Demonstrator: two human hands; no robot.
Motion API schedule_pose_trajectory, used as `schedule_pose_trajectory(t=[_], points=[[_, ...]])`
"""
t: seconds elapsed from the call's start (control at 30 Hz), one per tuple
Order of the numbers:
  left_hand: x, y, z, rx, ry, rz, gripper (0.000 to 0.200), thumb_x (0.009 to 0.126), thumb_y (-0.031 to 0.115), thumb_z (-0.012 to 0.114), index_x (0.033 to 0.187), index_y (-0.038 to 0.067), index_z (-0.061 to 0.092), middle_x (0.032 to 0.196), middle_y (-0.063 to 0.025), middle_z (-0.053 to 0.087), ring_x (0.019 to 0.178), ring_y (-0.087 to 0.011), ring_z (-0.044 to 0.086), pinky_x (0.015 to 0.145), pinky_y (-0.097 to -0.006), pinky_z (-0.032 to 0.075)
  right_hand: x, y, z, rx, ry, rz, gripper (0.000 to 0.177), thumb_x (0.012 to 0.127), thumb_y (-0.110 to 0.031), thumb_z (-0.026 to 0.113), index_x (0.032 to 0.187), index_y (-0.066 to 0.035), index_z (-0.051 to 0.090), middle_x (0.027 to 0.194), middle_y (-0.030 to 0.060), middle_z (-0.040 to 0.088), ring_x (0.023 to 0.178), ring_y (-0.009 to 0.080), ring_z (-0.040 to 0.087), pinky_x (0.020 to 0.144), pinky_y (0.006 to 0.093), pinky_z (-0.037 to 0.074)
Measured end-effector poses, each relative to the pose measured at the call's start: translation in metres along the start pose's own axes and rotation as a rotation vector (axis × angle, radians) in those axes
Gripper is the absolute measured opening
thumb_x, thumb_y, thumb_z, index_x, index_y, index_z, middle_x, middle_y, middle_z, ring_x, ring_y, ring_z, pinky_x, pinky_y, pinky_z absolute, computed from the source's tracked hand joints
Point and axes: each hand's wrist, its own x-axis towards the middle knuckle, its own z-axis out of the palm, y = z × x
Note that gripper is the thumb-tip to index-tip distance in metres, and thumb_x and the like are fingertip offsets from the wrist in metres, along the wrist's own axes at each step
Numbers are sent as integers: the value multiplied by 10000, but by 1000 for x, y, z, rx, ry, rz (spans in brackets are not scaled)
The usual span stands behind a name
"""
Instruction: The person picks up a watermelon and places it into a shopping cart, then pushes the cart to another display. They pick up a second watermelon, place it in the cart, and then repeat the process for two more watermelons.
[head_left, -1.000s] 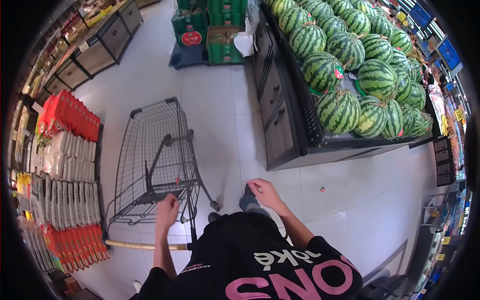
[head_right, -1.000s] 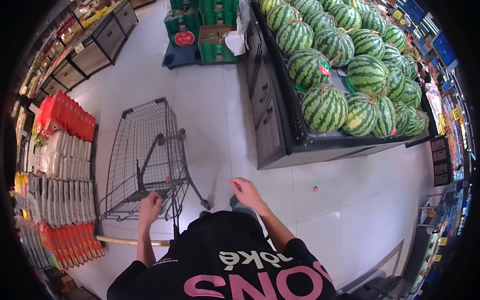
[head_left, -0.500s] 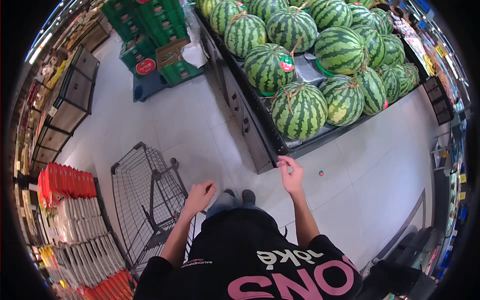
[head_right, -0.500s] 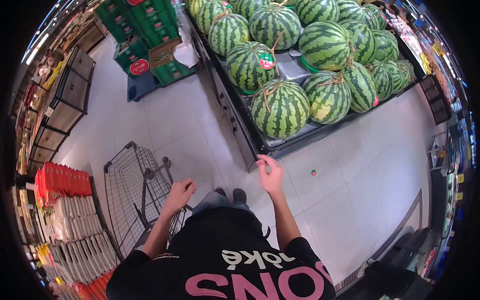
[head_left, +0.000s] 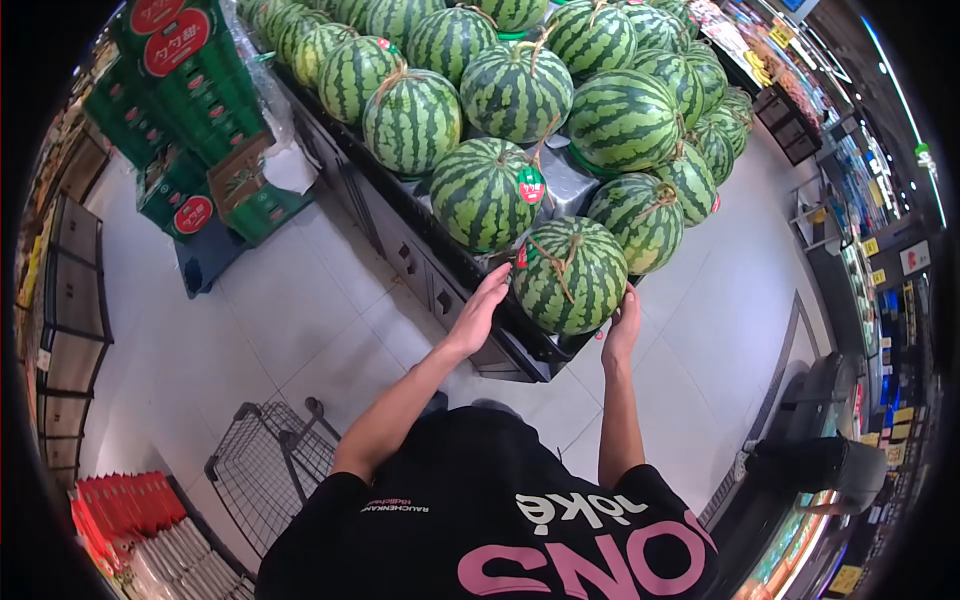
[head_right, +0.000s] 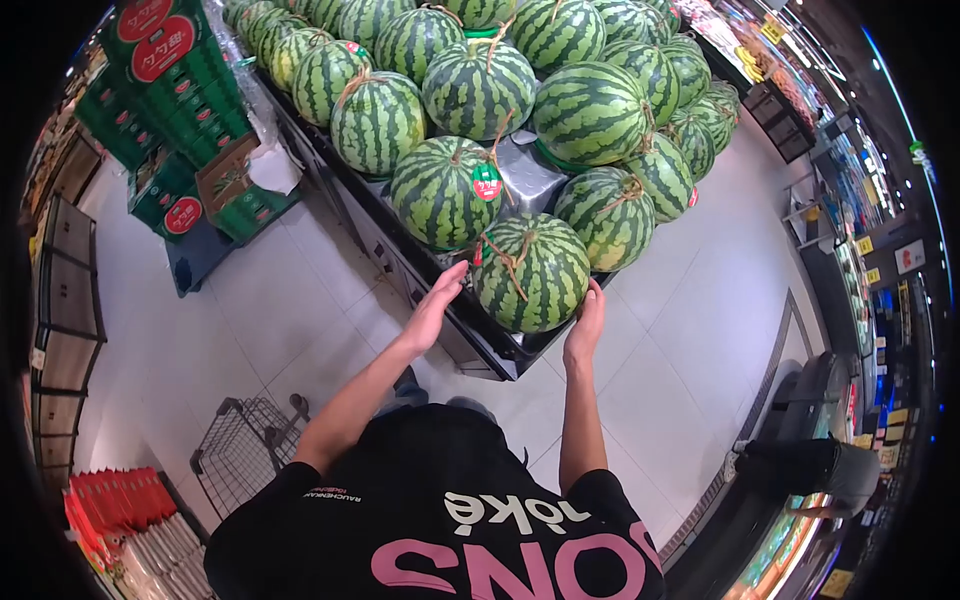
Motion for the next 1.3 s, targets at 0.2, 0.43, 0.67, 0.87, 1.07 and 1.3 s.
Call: schedule_pose_trajectory(t=[0.2, 0.43, 0.67, 0.87, 1.07, 1.3], points=[[51, -50, 6, -223, 22, -67, 543, 1030, 297, 318, 1498, 21, 317, 1506, -67, 389, 1397, -182, 347, 1164, -336, 242, 10, 3, 9, 176, 10, 117, 466, 1037, -366, 338, 1302, -20, 503, 1299, 83, 573, 1208, 178, 522, 1040, 340, 393], [95, -65, 7, -319, 171, -328, 440, 1040, 254, 271, 1294, 28, 550, 1287, -66, 588, 1191, -164, 519, 1042, -316, 379, 27, -10, 14, 370, 6, 398, 484, 1009, -392, 405, 1265, -13, 560, 1231, 101, 632, 1112, 205, 605, 983, 352, 469], [99, -36, 28, -449, 289, -428, 451, 1027, 361, 348, 1258, 44, 570, 1246, -51, 616, 1150, -158, 552, 1035, -320, 381, 53, -5, 8, 425, -41, 557, 492, 993, -403, 433, 1275, -21, 560, 1196, 99, 652, 1055, 206, 642, 924, 352, 527], [97, -25, 33, -410, 324, -409, 482, 1011, 416, 408, 1243, 28, 576, 1239, -31, 609, 1147, -139, 533, 1039, -294, 360, 64, -13, 11, 441, -105, 651, 513, 980, -442, 457, 1273, -33, 561, 1193, 107, 653, 1053, 211, 647, 926, 360, 528], [99, -42, 30, -410, 357, -407, 510, 1001, 435, 439, 1220, -1, 588, 1216, -43, 612, 1113, -138, 539, 1011, -280, 371, 77, -6, 10, 482, -148, 722, 507, 968, -433, 470, 1253, -27, 571, 1181, 109, 658, 1022, 225, 660, 894, 365, 550], [103, -54, 28, -359, 316, -438, 623, 968, 481, 381, 1319, -12, 531, 1273, -154, 622, 1129, -242, 617, 1035, -367, 437, 75, -7, 12, 559, -230, 689, 491, 981, -402, 438, 1260, -18, 562, 1194, 133, 649, 1053, 241, 650, 908, 385, 544]])
